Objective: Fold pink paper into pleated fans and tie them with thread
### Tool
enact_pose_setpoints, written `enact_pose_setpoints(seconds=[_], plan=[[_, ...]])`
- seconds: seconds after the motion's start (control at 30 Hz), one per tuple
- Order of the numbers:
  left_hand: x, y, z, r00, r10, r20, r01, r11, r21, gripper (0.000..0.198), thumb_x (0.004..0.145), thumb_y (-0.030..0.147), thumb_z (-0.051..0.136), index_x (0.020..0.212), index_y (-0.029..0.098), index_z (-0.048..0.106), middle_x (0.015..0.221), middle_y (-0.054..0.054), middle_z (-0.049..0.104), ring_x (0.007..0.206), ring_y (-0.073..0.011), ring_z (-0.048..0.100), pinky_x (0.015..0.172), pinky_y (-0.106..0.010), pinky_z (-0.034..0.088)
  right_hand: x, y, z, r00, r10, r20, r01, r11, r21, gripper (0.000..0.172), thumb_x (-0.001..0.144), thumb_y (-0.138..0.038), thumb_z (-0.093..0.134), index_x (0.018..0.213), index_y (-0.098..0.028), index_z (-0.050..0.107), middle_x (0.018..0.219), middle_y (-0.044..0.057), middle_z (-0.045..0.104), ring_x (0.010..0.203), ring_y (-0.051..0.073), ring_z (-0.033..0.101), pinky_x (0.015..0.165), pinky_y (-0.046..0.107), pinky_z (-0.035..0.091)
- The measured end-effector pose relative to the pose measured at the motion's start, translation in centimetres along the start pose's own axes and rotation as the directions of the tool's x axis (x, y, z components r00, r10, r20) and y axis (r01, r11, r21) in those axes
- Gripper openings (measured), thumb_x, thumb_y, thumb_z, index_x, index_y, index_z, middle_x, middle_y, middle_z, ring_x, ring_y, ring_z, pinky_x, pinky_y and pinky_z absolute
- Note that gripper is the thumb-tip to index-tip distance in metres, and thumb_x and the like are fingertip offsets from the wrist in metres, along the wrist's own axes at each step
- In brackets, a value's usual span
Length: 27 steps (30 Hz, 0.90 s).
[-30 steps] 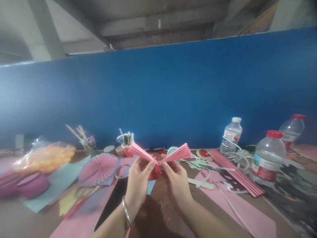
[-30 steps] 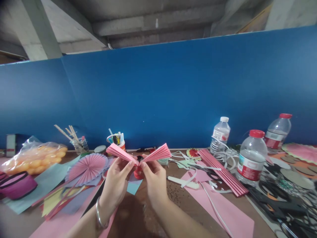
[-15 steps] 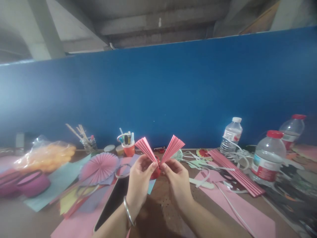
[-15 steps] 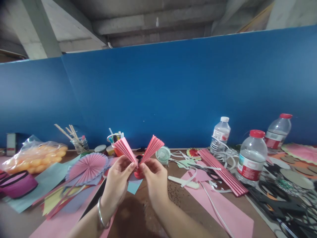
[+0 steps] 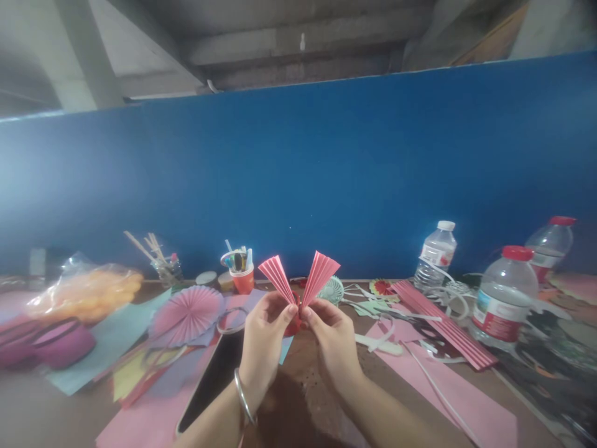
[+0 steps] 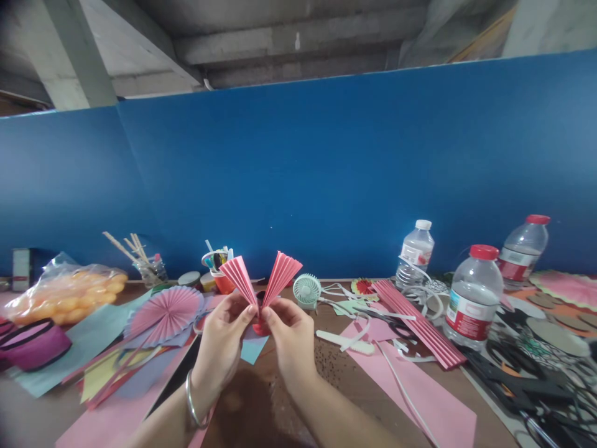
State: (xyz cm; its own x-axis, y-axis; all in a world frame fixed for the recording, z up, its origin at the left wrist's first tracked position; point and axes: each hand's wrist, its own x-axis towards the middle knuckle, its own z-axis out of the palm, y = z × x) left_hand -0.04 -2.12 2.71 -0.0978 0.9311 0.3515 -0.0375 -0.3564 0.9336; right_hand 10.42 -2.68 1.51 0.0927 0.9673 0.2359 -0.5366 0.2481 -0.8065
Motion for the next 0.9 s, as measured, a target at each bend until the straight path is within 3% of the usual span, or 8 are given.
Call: enact_pose_setpoints(seconds=[0.5, 0.9], plan=[[0.1, 0.0, -0.2, 1.0, -0.019, -0.017, 0.02, 0.999, 0.048, 0.018, 0.068, 0.028, 0.065, 0.078, 0.015, 0.059, 0.071, -0.002, 0.064, 0.065, -0.0146, 0.059, 0.06, -0.023, 0.049, -0.2, -1.1, 0.3, 0.999, -0.013, -0.034, 0.009, 0.992, -0.125, 0.022, 0.061, -0.031, 0.071, 0.077, -0.017, 0.072, 0.073, 0.005, 0.069, 0.067, 0.02, 0.062, 0.061, 0.031, 0.052], [-0.1, 0.0, -0.2, 0.992, -0.122, -0.009, 0.122, 0.991, -0.058, 0.029, 0.063, 0.028, 0.069, 0.088, 0.014, 0.062, 0.079, -0.006, 0.066, 0.071, -0.0186, 0.062, 0.061, -0.027, 0.051, 0.1, -0.4, -0.1, 1.0, -0.03, 0.007, 0.031, 0.987, -0.159, 0.015, 0.063, -0.03, 0.07, 0.073, -0.019, 0.072, 0.076, 0.004, 0.066, 0.065, 0.017, 0.059, 0.062, 0.027, 0.051]])
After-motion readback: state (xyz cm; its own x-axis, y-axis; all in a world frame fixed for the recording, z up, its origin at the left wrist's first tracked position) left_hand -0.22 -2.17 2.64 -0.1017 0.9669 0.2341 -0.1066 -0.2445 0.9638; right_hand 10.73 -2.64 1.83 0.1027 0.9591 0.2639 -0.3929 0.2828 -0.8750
